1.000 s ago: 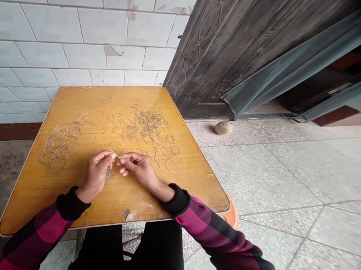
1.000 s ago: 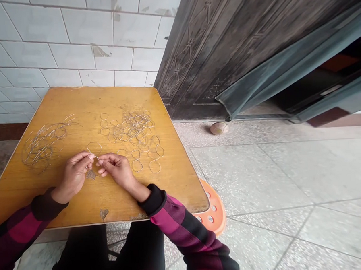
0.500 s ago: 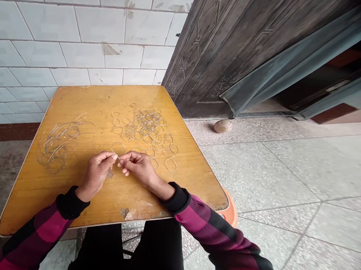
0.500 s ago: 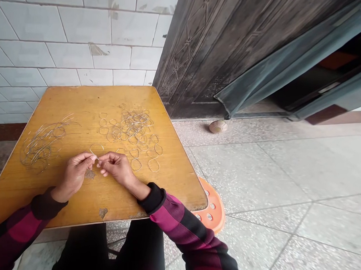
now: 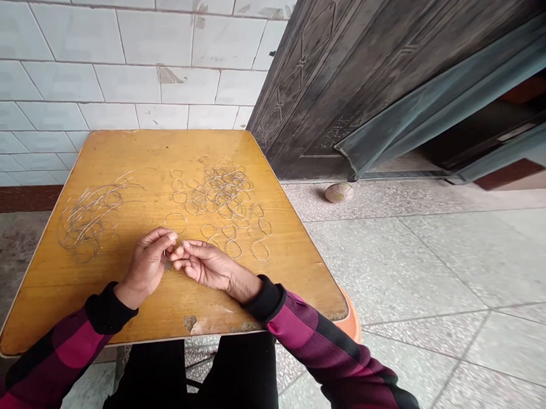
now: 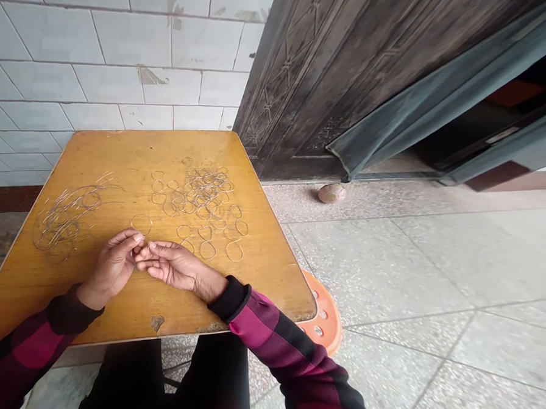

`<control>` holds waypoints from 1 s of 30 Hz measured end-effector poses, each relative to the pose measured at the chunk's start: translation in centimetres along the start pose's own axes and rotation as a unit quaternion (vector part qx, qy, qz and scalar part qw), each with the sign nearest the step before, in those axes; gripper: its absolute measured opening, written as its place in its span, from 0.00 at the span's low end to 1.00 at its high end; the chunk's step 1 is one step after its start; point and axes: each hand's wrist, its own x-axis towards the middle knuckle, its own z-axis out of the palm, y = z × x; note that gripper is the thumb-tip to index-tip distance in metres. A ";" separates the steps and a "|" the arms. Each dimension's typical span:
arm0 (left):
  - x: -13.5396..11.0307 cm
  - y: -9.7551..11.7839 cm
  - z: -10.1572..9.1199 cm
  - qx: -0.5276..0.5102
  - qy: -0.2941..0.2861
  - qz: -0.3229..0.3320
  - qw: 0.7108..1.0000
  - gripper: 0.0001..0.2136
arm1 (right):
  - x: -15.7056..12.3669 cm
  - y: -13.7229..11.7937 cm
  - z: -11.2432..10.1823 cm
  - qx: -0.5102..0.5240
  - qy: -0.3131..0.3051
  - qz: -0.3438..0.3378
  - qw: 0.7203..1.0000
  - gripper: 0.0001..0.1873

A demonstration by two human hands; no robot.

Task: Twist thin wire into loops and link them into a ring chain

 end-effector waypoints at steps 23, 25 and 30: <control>0.3 -0.1 0.2 0.018 0.024 0.018 0.999 0.09 | -0.1 -0.5 0.2 -0.035 0.062 -0.032 0.997 0.05; 0.5 -0.2 0.1 0.015 0.039 0.030 0.999 0.08 | -0.1 -0.5 0.2 -0.052 0.084 -0.059 0.993 0.05; 0.7 -0.2 -0.2 0.030 0.037 0.020 0.999 0.09 | -0.1 -0.8 0.0 -0.074 0.118 -0.079 0.987 0.06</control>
